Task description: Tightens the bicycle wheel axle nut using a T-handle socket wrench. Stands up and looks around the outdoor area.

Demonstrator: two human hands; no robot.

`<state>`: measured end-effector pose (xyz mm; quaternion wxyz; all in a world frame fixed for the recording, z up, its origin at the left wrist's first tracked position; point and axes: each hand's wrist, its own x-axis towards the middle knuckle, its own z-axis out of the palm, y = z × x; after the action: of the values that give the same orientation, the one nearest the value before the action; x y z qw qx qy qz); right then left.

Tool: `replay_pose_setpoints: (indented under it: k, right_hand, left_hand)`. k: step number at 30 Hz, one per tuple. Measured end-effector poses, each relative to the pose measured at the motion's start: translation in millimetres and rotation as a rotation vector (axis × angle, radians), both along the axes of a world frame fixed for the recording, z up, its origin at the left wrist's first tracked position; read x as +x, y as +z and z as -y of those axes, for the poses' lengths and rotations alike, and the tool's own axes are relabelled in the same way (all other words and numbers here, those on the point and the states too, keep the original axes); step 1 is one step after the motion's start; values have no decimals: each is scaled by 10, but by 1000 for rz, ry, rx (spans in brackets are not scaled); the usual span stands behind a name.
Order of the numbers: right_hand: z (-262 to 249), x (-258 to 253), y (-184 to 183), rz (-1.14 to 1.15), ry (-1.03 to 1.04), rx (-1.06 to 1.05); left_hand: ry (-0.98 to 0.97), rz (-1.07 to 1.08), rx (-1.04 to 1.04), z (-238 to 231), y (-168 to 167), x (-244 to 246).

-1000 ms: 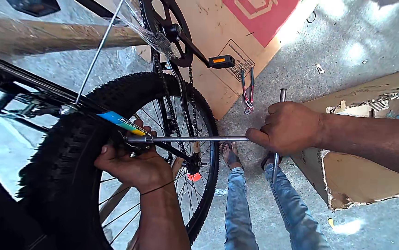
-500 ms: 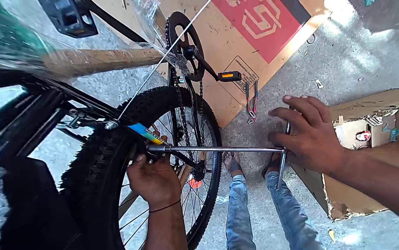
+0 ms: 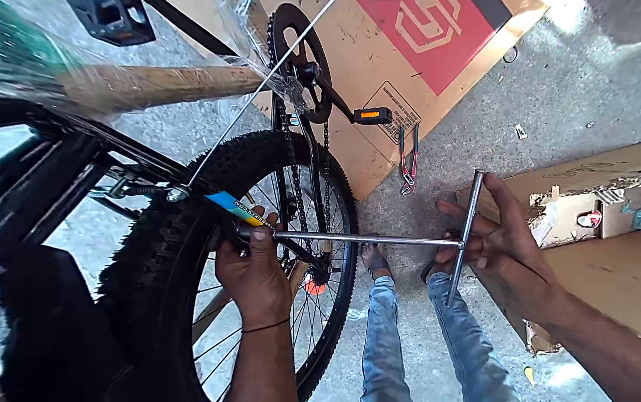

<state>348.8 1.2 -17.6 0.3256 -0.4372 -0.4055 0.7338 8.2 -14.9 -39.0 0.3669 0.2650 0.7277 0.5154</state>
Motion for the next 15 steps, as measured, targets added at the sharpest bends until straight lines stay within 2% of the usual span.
replay_pose_setpoints:
  k: [2,9,15]
  right_hand:
    - [42,-104,42,-36,-95,-96]
    - [65,-664,-3,154,-529,-229]
    - [-237,-636,-166,185,-517,-234]
  left_hand:
    - [2,-4,-3,14,-8,5]
    - [12,16,-24,31,-22,4]
    - [43,-42,-19,10,-53,33]
